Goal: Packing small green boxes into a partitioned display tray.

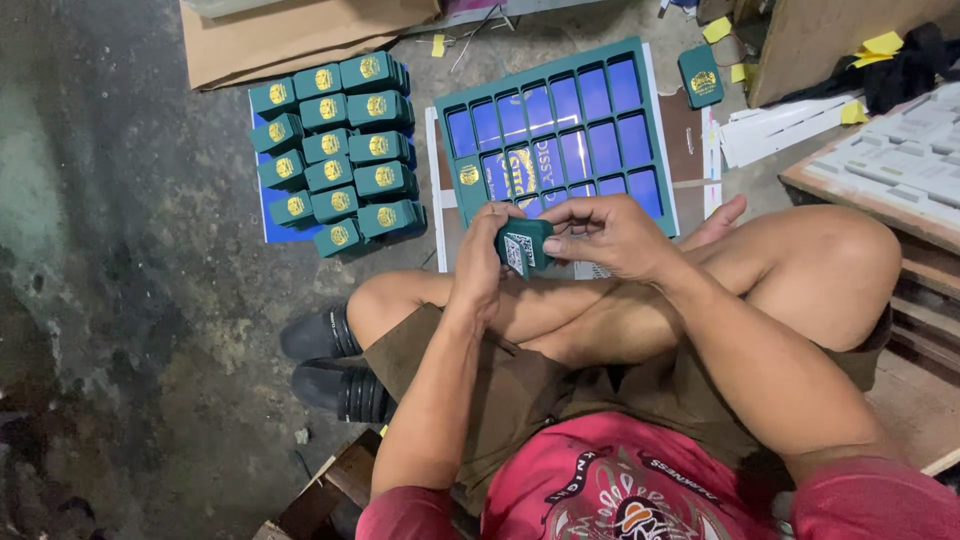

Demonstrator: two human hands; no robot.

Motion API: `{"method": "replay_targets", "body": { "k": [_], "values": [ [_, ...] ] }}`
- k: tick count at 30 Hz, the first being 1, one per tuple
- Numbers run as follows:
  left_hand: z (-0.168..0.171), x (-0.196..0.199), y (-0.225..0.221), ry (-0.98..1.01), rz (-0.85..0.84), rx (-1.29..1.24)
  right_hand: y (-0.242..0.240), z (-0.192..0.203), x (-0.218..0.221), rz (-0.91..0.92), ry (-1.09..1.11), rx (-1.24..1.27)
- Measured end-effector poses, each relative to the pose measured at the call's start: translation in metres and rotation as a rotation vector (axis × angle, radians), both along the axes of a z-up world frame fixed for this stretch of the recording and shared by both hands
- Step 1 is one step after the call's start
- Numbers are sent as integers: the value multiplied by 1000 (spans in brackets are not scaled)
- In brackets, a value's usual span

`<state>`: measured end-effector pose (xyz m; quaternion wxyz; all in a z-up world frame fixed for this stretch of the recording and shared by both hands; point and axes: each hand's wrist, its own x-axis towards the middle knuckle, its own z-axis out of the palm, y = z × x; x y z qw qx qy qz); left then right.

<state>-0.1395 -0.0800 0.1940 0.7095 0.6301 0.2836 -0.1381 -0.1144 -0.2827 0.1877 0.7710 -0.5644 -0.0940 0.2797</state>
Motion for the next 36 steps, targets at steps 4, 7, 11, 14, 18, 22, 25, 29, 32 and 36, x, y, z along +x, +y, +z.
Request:
{"method": "replay_targets", "body": {
  "k": [4, 7, 11, 14, 18, 22, 25, 29, 32, 36],
  "values": [
    [32, -1, 1, 25, -23, -100, -7, -7, 2, -28, 21, -14],
    [28, -1, 10, 51, -39, -245, -8, -7, 4, -24, 60, 32],
    [17, 0, 16, 39, -74, -364, -8, -3, 4, -43, 126, 96],
    [11, -1, 19, 45, -89, -457, -8, 3, 3, -59, 179, 140],
    [0, 2, 22, 33, -138, -572, -9, -2, 2, -59, 200, 255],
    [12, 4, 21, 36, -130, -642, -8, 0, 2, -56, 204, 306],
    [17, 5, 21, 28, -150, -705, -10, -3, 1, -63, 233, 338],
    [26, 7, 23, 37, -164, -768, -11, -8, 2, -38, 235, 362],
    [21, 8, 21, 44, -158, -805, -12, -14, 1, -28, 239, 401],
    [10, 3, 17, 49, -141, -837, -14, -32, -1, -13, 230, 417]
  ]
}}
